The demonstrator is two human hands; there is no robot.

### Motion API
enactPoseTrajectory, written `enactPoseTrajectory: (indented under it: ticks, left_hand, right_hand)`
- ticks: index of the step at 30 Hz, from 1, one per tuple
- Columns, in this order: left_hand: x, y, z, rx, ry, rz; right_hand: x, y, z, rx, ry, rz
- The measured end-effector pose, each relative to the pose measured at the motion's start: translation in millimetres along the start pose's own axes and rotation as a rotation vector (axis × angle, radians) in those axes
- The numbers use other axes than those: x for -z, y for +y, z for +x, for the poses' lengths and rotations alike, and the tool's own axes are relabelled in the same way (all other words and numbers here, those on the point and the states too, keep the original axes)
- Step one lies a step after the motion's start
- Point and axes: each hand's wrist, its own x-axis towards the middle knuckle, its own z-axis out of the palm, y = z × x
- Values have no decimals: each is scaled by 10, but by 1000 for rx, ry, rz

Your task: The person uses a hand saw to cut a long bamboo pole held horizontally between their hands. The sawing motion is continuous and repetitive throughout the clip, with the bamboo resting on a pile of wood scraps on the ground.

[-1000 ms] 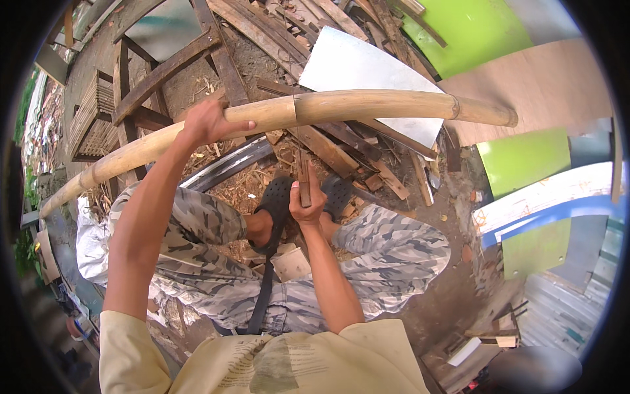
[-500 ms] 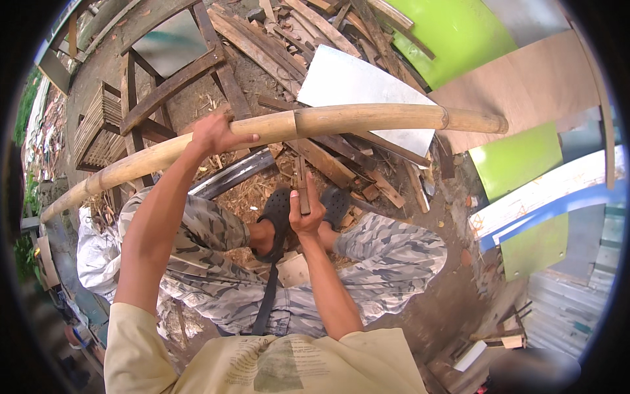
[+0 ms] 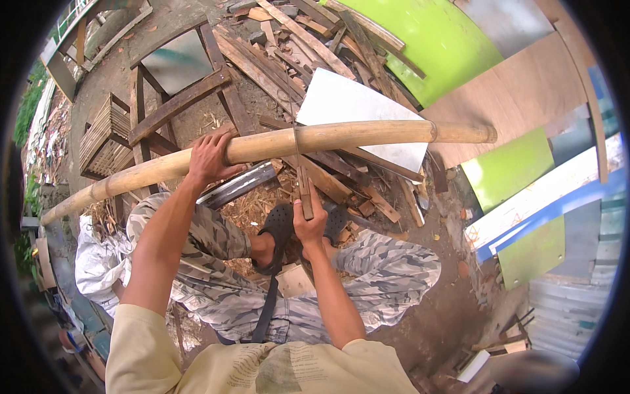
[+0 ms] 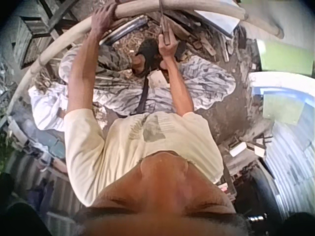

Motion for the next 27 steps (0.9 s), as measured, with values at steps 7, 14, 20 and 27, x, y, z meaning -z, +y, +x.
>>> enactPoseTrajectory:
  ticks: [7, 14, 20, 27]
  left_hand:
    - [263, -64, 299, 63, -160, -95]
    - [543, 102, 440, 110, -607, -107]
    - [592, 65, 455, 129, -668, -219]
    - [567, 241, 421, 140, -668, -147]
  right_hand:
    - [51, -551, 178, 38, 32, -53]
    - [254, -979, 208, -86, -7, -46]
    - [390, -1250, 178, -142, -29, -50]
    - [319, -836, 42, 22, 61, -62]
